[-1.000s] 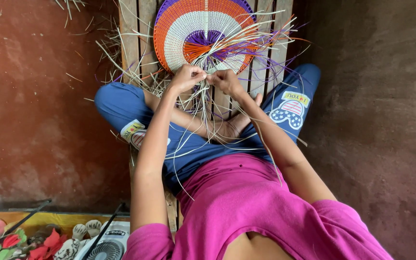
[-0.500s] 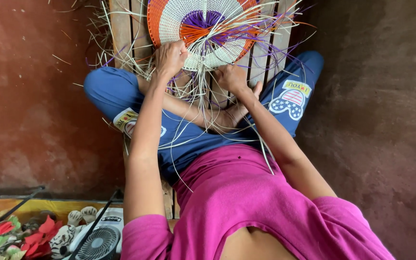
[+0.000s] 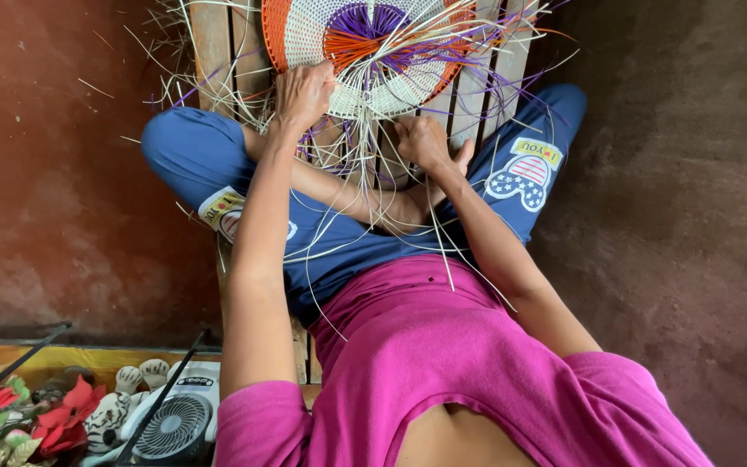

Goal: Weaving a colorful circular fan using natural and dyed fibers.

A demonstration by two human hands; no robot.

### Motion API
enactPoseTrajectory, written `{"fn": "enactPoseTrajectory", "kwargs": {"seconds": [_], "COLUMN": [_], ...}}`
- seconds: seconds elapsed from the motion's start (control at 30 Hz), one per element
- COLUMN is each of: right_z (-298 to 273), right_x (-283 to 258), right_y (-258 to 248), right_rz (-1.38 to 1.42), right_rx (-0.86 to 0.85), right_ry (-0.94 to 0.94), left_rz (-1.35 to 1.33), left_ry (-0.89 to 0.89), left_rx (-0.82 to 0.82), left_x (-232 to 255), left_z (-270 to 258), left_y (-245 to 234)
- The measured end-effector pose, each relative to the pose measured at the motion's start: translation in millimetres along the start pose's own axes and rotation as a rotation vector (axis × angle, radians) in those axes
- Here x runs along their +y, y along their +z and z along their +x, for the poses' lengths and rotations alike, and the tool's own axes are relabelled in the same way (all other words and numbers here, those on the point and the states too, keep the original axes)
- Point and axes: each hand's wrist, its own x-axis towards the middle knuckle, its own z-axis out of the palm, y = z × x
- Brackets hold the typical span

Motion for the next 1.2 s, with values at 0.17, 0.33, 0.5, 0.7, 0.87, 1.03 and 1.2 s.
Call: {"fn": "enactPoseTrajectory", "kwargs": {"seconds": [0.17,0.33,0.5,0.7,0.87,1.03,1.2], "right_z": [-4,-2,-13,-18,2,12,20], "right_x": [-6,-32,-73,-72,-31,-27,-14], "right_y": [-16,-51,-51,-53,-24,-14,-16], "right_rz": [0.047,0.081,-0.087,0.385,0.272,0.342,0.502], "right_rx": [-0.03,0.053,0.012,-0.261,0.136,0.028,0.015], "right_ry": [0.055,-0.057,-0.357,-0.293,-0.242,-0.148,-0.035], "left_rz": [-0.043,-0.247,-0.309,-0.118,-0.117,0.116,0.363], "left_ry": [-0.135,-0.233,-0.369,-0.325,-0.336,-0.23,-0.065], "left_rx": [-0.058,-0.22,-0.494,-0.518,-0.372,-0.235,-0.177], "left_x": [0,30,82,88,94,104,109], "left_z": [2,5,8,-36,-53,-65,-87], "left_y": [-7,-37,-54,-15,-10,5,39]}}
